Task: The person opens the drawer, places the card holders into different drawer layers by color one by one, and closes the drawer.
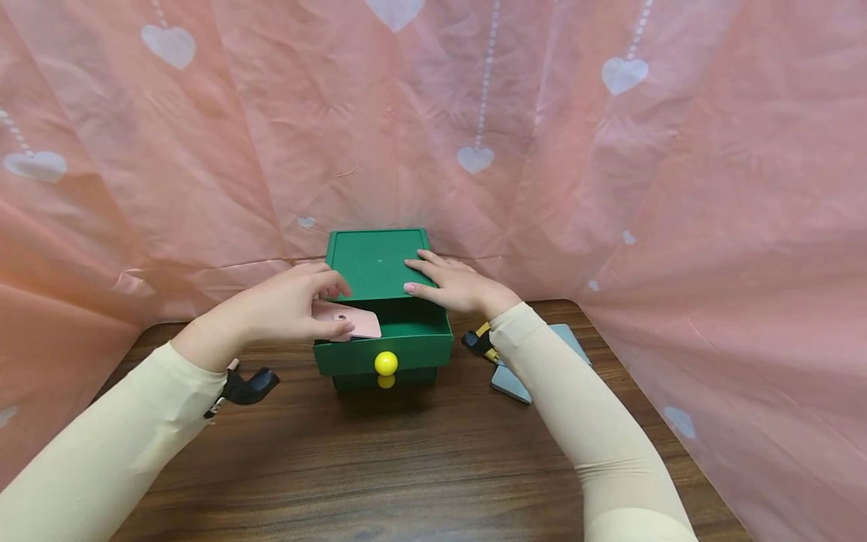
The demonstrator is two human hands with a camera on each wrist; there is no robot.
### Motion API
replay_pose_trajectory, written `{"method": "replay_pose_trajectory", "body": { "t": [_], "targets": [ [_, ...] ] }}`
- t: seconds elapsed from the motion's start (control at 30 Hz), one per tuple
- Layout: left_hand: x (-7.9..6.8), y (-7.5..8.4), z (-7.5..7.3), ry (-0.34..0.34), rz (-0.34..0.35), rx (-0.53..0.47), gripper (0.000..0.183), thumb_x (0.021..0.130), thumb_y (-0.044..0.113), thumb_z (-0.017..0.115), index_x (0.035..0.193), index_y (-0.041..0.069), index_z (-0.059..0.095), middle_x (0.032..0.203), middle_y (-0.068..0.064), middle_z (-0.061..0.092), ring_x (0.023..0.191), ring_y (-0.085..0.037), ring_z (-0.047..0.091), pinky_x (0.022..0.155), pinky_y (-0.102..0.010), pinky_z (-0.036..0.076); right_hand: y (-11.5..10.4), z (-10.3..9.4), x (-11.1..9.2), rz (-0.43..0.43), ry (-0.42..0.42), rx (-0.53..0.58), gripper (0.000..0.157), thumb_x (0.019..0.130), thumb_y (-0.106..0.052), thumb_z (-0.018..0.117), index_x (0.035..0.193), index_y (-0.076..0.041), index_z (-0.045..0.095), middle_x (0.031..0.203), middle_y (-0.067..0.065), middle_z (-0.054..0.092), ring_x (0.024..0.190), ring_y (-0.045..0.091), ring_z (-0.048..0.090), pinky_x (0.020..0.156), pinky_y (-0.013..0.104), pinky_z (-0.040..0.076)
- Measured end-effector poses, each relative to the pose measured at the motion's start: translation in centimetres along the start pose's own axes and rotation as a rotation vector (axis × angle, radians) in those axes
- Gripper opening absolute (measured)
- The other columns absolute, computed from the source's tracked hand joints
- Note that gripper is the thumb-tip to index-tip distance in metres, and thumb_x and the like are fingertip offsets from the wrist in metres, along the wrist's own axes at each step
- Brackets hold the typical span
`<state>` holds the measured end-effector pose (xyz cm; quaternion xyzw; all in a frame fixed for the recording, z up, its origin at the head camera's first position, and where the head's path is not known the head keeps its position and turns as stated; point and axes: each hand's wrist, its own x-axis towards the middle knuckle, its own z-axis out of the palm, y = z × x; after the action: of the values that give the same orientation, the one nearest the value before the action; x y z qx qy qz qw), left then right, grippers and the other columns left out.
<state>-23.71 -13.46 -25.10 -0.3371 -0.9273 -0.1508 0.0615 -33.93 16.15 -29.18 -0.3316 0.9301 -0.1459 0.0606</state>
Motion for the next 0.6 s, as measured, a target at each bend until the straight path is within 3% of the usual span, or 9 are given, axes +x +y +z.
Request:
{"method": "replay_pose_trajectory", "body": {
  "t": [0.37,0.6],
  "targets": [
    [-0.6,-0.4,0.0,0.058,0.062,0.015,0.04,0.085,0.037,0.074,0.113,0.009,0.07,0.111,-0.008,0.064,0.105,-0.025,0.057,0.094,-0.043,0.047,0.0,0.2,0.0,-0.007,-0.001,0.001,0.073,0.1,-0.068,0.032,0.161,-0.031,0.019,0.168,0.001,0.004,0.153,0.032,0.007,0.119,0.059,0.011],
    [-1.5,-0.9,-0.2,0.081,0.044,0.011,0.036,0.085,0.036,0.074,0.111,0.011,0.07,0.112,-0.005,0.063,0.109,-0.024,0.054,0.095,-0.043,0.045,-0.2,0.1,0.0,-0.007,0.005,0.008,0.073,0.1,-0.068,0.033,0.161,-0.031,0.02,0.168,0.0,0.005,0.153,0.032,0.007,0.119,0.059,0.011]
  ]
}}
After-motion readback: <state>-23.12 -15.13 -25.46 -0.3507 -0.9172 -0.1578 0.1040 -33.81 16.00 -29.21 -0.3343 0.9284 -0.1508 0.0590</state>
